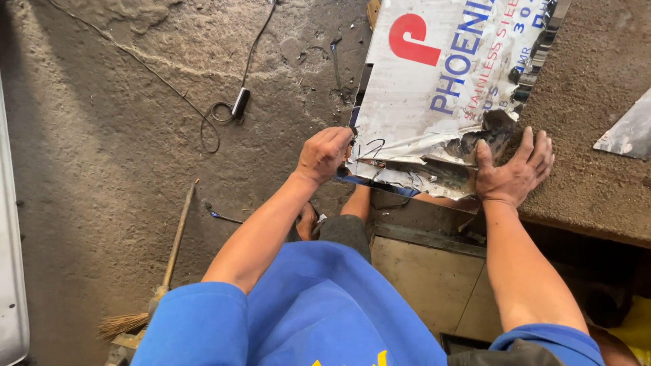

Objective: Peeling the white protective plastic film off a large stainless steel sheet.

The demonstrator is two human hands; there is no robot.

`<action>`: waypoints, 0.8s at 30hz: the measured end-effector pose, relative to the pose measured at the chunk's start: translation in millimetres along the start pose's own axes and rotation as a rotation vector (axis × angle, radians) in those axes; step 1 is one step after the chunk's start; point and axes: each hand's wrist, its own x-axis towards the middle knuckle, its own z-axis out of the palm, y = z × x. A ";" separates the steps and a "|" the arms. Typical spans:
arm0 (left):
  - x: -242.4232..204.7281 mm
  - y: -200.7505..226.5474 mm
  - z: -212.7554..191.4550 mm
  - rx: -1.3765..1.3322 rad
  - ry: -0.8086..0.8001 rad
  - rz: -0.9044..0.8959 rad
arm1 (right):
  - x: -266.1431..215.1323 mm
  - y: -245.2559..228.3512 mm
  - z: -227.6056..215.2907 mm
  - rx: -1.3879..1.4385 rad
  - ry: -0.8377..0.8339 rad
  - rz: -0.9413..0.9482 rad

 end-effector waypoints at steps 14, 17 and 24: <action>18.0 -10.8 -19.9 0.275 -0.188 0.207 | -0.3 8.7 5.4 -0.016 0.061 -0.051; 25.7 -14.5 -15.3 0.392 -0.348 0.306 | -1.5 6.6 5.6 -0.001 0.066 -0.054; 57.5 -3.2 7.0 0.588 -0.714 0.441 | -1.6 8.6 6.1 -0.005 0.113 -0.096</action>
